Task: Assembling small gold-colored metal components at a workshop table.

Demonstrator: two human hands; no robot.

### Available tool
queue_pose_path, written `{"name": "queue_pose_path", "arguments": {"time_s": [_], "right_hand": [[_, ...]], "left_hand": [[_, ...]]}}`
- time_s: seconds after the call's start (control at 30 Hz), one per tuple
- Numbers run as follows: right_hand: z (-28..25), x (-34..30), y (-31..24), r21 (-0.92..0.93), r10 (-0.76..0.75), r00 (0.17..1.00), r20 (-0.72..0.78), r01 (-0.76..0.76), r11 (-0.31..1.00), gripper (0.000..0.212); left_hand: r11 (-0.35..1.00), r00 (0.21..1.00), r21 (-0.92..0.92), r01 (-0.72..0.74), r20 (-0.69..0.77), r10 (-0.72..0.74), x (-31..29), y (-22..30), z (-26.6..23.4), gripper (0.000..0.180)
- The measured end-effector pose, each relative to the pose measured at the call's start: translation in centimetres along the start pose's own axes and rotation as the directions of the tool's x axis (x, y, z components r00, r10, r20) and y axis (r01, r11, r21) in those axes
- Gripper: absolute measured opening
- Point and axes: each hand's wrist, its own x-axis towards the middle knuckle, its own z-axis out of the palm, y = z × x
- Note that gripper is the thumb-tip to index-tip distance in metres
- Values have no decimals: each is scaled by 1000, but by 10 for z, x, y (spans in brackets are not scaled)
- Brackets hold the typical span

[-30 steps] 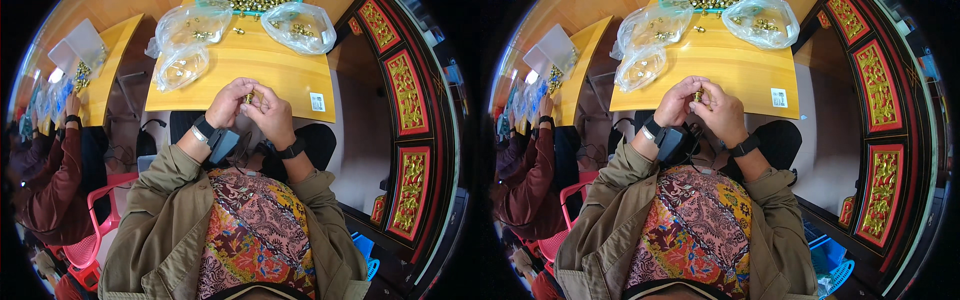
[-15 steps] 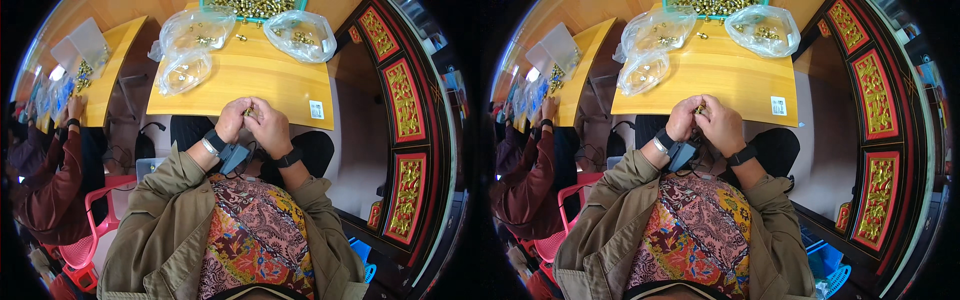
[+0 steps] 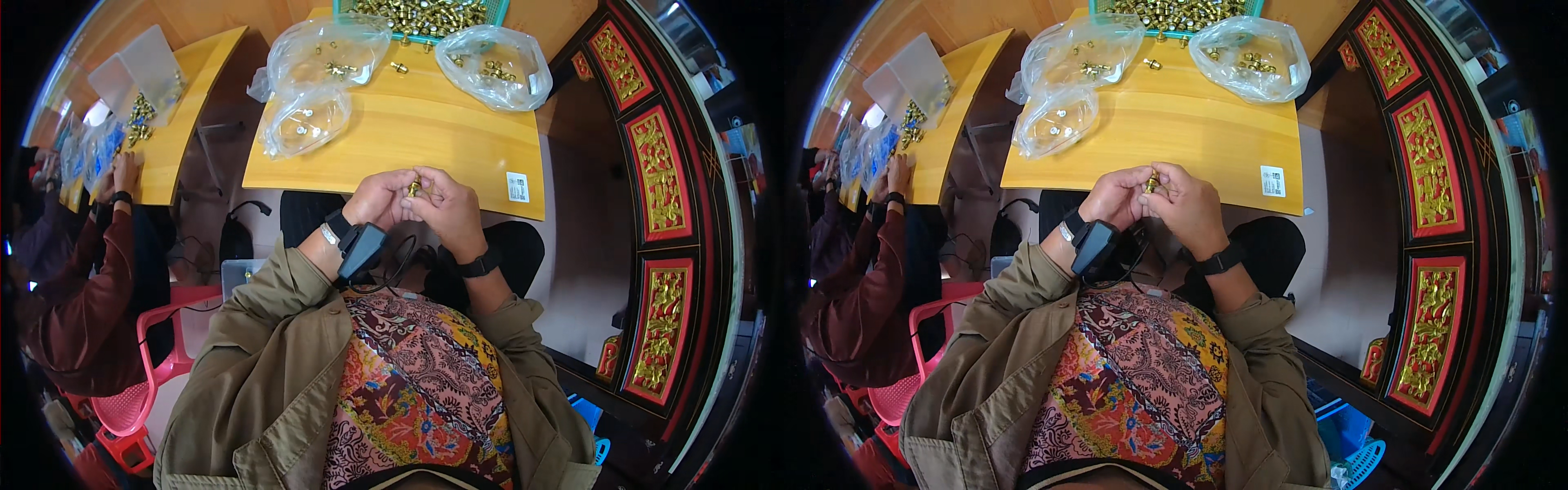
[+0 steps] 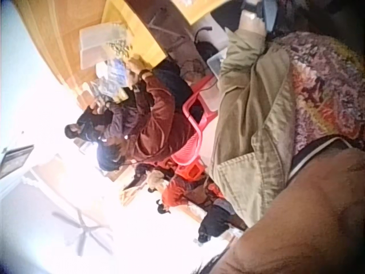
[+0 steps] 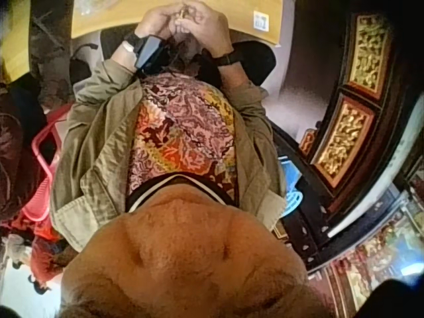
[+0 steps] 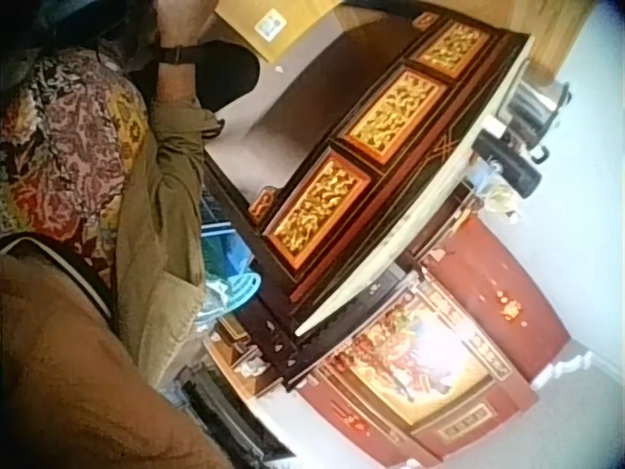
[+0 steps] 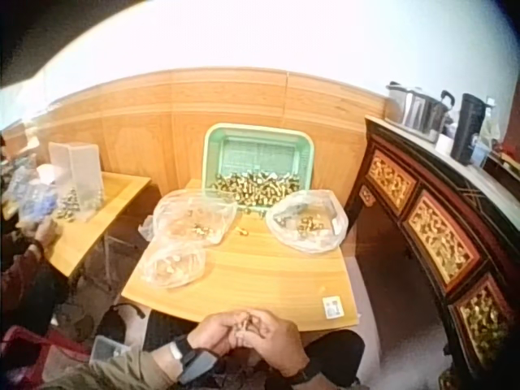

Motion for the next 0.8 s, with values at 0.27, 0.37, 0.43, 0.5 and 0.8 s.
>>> {"name": "queue_pose_path", "arguments": {"time_s": [0.27, 0.37, 0.43, 0.5, 0.8], "right_hand": [[10, -9, -2, 13, 39, 999, 9, -39, 999, 39], [13, -8, -2, 13, 16, 1000, -4, -16, 1000, 37], [14, -9, -1, 11, 19, 1000, 0, -19, 1000, 37], [14, -9, 0, 44, 3, 1000, 12, -3, 999, 35], [10, -9, 3, 61, -7, 998, -55, 10, 998, 26]], "left_hand": [[998, 999, 53, -31, -37, 33, -12, -6, -5, 33], [997, 999, 75, -35, -32, 38, -10, -2, -13, 34], [996, 999, 87, -19, -42, 23, -12, -1, -6, 34], [995, 998, 100, -4, -55, 10, -13, -2, -6, 33], [987, 1000, 158, 15, -6, -15, -11, -6, -8, 33]]}}
